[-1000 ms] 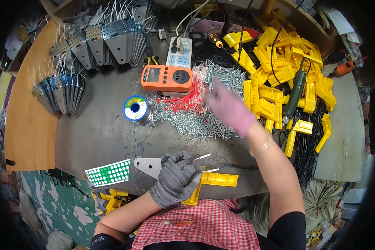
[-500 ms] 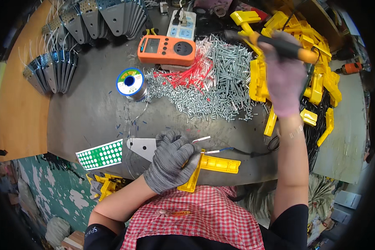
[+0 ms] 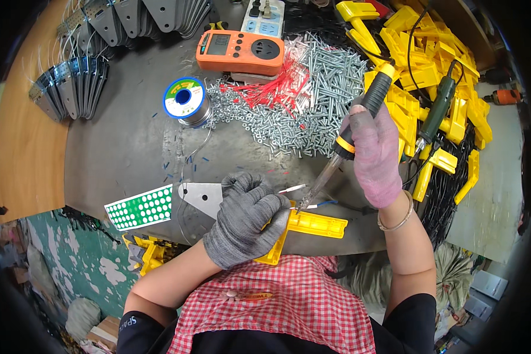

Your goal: The person solders wires to a circuit board using a soldering iron, then assembles the circuit board into a yellow plastic housing with screws using an electric screwdriver.

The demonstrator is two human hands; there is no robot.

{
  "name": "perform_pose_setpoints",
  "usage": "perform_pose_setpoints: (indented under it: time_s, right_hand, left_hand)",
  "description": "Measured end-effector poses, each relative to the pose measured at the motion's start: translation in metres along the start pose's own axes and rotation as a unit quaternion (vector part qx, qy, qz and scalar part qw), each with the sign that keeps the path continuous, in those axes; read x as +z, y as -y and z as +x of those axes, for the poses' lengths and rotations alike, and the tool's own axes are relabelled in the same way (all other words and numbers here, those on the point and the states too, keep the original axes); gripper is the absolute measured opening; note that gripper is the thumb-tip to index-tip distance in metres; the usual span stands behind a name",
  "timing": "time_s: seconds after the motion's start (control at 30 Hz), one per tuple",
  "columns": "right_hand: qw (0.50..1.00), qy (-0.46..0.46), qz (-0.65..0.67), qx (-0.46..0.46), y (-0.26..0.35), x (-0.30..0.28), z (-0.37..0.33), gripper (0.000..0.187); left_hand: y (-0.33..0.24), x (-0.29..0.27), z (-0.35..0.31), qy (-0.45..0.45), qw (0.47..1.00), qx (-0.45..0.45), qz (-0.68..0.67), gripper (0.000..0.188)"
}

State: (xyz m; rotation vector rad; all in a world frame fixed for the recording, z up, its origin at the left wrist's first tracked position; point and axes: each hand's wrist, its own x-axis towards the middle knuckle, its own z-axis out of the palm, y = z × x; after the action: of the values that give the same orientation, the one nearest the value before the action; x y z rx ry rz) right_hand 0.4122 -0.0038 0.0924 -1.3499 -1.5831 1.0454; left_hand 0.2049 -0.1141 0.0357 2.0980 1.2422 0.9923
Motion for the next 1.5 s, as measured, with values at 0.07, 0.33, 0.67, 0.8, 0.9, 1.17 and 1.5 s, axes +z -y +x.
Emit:
perform_pose_setpoints:
  time_s: [0.07, 0.33, 0.67, 0.8, 0.9, 1.17, 1.5]
  right_hand:
    - [1.000, 0.004, 0.001, -0.001, -0.001, 0.001, 0.000, 0.025]
    - [0.999, -0.009, -0.017, -0.042, -0.008, 0.004, 0.004, 0.021]
    - [0.999, -0.009, 0.030, -0.033, -0.003, 0.009, 0.002, 0.018]
    - [1.000, 0.011, -0.002, -0.011, 0.001, 0.014, 0.001, 0.022]
    - [1.000, 0.012, 0.003, -0.024, -0.004, 0.017, 0.004, 0.020]
    - [0.999, 0.006, -0.003, -0.036, 0.003, 0.010, 0.008, 0.020]
    - [0.965, -0.113, 0.214, -0.102, 0.022, -0.066, 0.008, 0.038]
  left_hand:
    - [0.001, 0.001, -0.001, -0.003, 1.000, 0.002, 0.004, 0.021]
    - [0.001, 0.000, 0.000, 0.000, 1.000, 0.007, 0.014, 0.019]
    - [0.002, 0.000, 0.001, -0.003, 1.000, 0.016, 0.009, 0.019]
    - [0.001, 0.000, -0.002, -0.002, 1.000, 0.012, 0.012, 0.020]
    - [0.001, 0.001, -0.002, -0.003, 1.000, 0.017, 0.011, 0.020]
    - [0.003, 0.001, 0.001, -0.008, 1.000, 0.018, 0.001, 0.019]
    - [-0.004, -0.007, 0.002, 0.004, 1.000, 0.009, -0.025, 0.021]
